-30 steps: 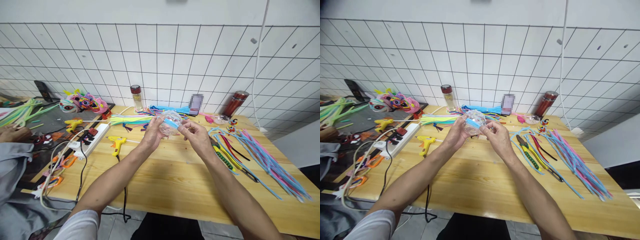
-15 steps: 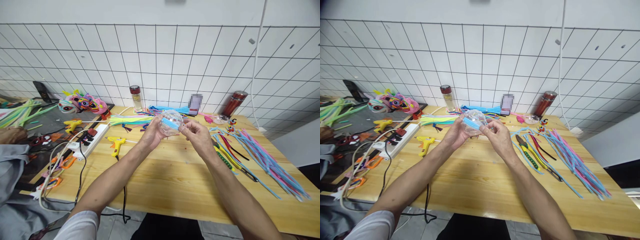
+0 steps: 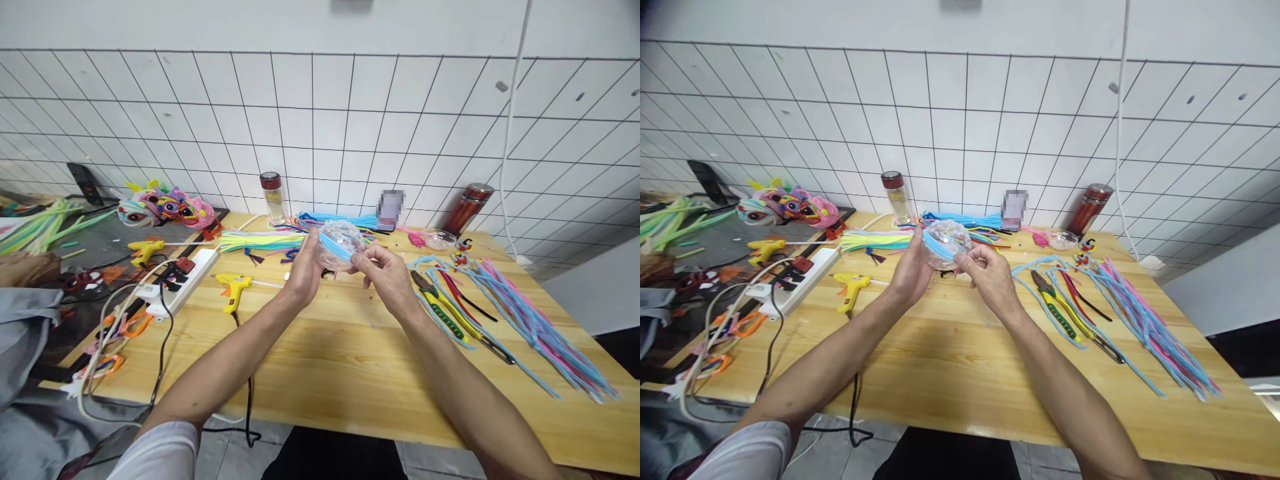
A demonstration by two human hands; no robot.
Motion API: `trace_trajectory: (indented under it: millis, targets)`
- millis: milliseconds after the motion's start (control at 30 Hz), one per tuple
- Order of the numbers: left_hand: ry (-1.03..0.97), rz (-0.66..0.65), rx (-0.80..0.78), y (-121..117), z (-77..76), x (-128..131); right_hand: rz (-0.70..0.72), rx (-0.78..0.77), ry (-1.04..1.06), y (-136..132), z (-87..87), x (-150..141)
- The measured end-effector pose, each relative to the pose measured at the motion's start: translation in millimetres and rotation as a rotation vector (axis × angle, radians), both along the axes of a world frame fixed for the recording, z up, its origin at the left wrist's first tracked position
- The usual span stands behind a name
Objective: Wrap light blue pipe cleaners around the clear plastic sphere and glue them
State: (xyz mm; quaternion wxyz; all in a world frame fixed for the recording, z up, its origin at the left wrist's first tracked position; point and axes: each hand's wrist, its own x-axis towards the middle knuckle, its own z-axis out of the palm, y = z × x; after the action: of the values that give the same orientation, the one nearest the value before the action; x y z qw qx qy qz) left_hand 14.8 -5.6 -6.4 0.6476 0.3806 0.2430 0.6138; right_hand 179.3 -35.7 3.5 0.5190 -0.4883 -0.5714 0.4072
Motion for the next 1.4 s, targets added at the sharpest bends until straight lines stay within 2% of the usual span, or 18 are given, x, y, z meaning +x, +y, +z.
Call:
trace_trajectory:
  millis: [200, 333, 500, 600, 733, 933, 1067, 1233, 1400]
  targets:
    - [0.139, 0.236, 0.135, -8, -13.0, 2, -0.009, 0.001, -0.024, 2, -2.2, -1]
    - [0.21, 0.233, 0.134, -10, -13.4, 2, -0.005, -0.005, -0.04, 2, -1.8, 0]
    - [0.203, 0.25, 0.142, -6, -11.3, 0, 0.024, 0.008, -0.124, 3, 0.5, 7]
    - [0.165, 0.209, 0.066, -2, -8.8, -3, -0.005, 0.076, -0.185, 5, 1.9, 13]
    - [0.095, 0.091, -0.044, -1, -4.3, -5, -0.02, 0.163, -0.23, 6, 2.6, 18]
    - [0.047, -0.046, -0.06, 3, -4.0, -8, -0.056, 0.217, -0.284, 6, 0.9, 20]
    - [0.027, -0.135, -0.043, 6, -2.5, -11, -0.059, 0.162, -0.271, 6, 1.4, 20]
    - [0.024, -0.217, 0.0, 6, -0.5, -12, 0.058, 0.034, -0.146, 2, 4.2, 15]
    - [-0.02, -0.173, 0.015, 4, -1.2, -5, 0.068, 0.04, -0.077, 0, 4.0, 10]
